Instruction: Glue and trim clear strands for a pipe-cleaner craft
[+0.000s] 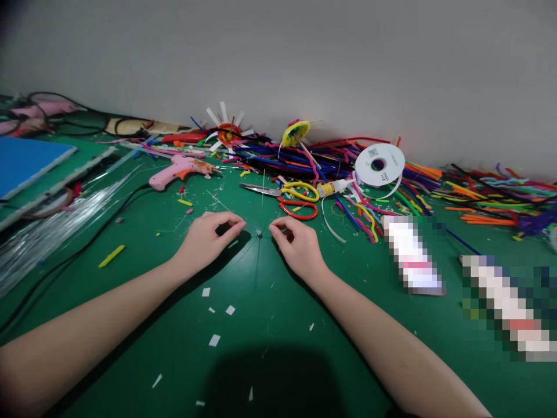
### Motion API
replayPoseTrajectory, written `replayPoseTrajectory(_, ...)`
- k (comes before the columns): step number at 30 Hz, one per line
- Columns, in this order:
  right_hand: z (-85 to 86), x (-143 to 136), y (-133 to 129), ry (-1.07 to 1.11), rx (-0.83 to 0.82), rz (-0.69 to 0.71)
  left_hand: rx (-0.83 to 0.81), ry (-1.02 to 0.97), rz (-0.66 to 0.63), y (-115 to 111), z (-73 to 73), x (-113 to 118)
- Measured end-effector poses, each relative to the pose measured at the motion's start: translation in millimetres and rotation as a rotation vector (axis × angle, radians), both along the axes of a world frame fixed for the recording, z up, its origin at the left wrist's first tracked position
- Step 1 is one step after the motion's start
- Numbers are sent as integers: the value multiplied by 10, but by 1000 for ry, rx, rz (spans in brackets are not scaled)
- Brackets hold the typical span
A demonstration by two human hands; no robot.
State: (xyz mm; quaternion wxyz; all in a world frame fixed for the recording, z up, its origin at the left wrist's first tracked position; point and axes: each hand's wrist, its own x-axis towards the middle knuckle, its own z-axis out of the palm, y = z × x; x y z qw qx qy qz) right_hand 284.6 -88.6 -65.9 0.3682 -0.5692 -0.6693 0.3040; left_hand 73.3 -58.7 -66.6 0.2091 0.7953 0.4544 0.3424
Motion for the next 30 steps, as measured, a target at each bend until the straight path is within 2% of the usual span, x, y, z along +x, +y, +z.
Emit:
replayPoseTrajectory(9, 7, -8, -39, 100, 112, -16, -6, -64, 8, -51, 41, 20)
replayPoseTrajectory(12, 3, -1, -53, 126, 141, -32, -22, -107, 43, -90, 37, 25)
replayPoseTrajectory(15, 10, -4, -63, 202, 132, -31, 28, -109, 82, -131, 32, 34)
replayPoseTrajectory(19, 43, -31, -79, 318, 95, -26, 129, 7, -13, -168, 15, 66)
replayPoseTrajectory(23, 76, -71, -115, 376, 47, 22, 111, 61, -88, -175, -6, 97)
replayPoseTrajectory(30, 90, -89, -152, 439, 28, 93, -12, -112, -139, -134, 38, 87)
